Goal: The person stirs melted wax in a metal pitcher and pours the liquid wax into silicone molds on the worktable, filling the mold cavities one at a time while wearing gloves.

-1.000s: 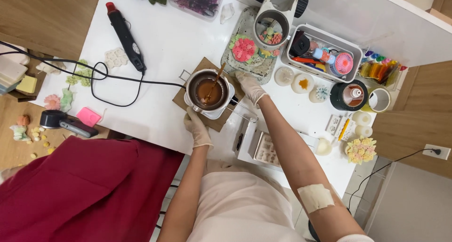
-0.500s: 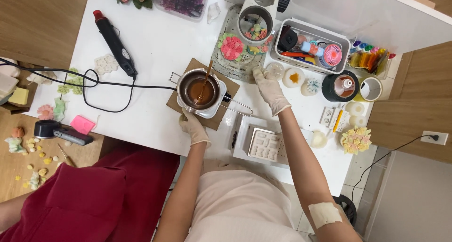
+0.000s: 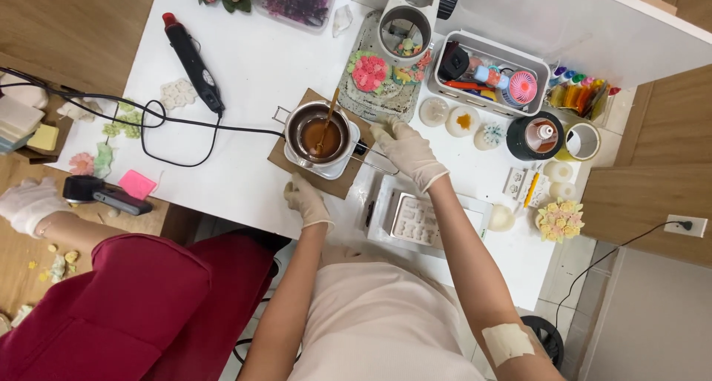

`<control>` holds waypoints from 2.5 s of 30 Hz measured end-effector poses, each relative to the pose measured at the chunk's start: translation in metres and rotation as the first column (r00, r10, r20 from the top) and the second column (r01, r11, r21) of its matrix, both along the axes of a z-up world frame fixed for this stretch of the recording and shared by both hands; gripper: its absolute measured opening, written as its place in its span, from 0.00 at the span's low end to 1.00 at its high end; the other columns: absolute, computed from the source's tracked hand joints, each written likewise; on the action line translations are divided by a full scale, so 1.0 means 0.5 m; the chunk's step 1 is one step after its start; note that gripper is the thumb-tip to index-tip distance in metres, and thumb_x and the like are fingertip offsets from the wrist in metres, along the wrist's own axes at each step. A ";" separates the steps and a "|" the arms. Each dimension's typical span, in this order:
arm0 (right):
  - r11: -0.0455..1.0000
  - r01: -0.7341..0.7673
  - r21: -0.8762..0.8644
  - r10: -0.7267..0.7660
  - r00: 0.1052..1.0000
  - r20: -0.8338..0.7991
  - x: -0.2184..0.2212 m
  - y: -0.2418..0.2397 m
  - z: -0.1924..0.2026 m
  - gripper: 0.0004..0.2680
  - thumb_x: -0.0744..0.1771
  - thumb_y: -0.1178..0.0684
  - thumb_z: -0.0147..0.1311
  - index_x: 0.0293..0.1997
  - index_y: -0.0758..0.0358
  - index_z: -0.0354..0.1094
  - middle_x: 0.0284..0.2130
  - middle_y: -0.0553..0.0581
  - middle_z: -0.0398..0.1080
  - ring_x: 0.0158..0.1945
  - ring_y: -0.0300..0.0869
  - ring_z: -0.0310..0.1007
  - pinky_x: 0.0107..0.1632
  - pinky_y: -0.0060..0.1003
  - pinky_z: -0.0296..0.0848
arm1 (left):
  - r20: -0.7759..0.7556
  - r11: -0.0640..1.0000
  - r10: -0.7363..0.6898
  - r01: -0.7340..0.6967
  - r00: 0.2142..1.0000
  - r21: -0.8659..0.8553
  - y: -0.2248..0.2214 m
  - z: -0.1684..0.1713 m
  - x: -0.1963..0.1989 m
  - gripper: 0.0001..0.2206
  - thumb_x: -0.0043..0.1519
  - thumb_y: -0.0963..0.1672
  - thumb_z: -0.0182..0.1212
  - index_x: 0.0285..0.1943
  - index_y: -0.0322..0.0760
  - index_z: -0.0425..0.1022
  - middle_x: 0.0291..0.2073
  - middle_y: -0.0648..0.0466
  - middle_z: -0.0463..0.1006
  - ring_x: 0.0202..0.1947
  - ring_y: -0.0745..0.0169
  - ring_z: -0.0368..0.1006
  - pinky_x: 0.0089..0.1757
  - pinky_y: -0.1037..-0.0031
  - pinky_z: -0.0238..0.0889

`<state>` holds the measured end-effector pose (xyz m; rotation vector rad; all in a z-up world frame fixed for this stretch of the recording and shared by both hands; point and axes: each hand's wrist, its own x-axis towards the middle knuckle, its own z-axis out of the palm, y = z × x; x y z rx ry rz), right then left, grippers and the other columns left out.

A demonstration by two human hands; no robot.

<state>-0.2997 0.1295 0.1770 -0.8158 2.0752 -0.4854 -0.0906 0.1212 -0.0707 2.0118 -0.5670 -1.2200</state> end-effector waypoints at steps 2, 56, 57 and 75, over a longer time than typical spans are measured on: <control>0.979 0.031 -0.204 -0.022 0.999 0.046 -0.010 -0.036 -0.075 0.26 0.67 0.38 0.53 0.68 0.66 0.60 0.60 0.64 0.70 0.63 0.47 0.70 0.65 0.36 0.64 | 0.093 0.997 -0.038 0.044 0.995 -0.056 0.041 -0.091 0.006 0.31 0.65 0.56 0.57 0.63 0.24 0.65 0.56 0.37 0.68 0.54 0.48 0.67 0.48 0.65 0.66; 0.832 -0.392 -0.392 0.183 0.862 -0.473 0.105 -0.075 -0.104 0.09 0.71 0.46 0.47 0.39 0.55 0.72 0.29 0.55 0.75 0.36 0.52 0.76 0.42 0.47 0.74 | -0.700 0.869 -0.408 0.485 0.586 -0.100 0.083 0.139 0.003 0.28 0.71 0.58 0.37 0.44 0.33 0.74 0.16 0.57 0.63 0.13 0.70 0.55 0.19 0.76 0.50; 0.879 -0.399 -0.260 0.159 0.761 -0.629 0.098 -0.072 -0.108 0.09 0.71 0.45 0.50 0.39 0.56 0.71 0.29 0.59 0.74 0.37 0.54 0.76 0.42 0.49 0.73 | -0.703 0.867 -0.409 0.487 0.582 -0.101 0.081 0.141 0.006 0.28 0.72 0.57 0.37 0.42 0.32 0.74 0.15 0.59 0.59 0.12 0.72 0.50 0.18 0.76 0.45; 0.849 -0.445 -0.285 0.196 0.766 -0.613 0.083 -0.068 -0.116 0.06 0.70 0.51 0.48 0.38 0.53 0.72 0.31 0.51 0.76 0.36 0.52 0.73 0.47 0.48 0.73 | -0.669 0.839 -0.408 0.544 0.621 -0.006 0.057 0.148 0.039 0.27 0.72 0.56 0.40 0.44 0.31 0.76 0.15 0.60 0.62 0.12 0.73 0.49 0.17 0.76 0.41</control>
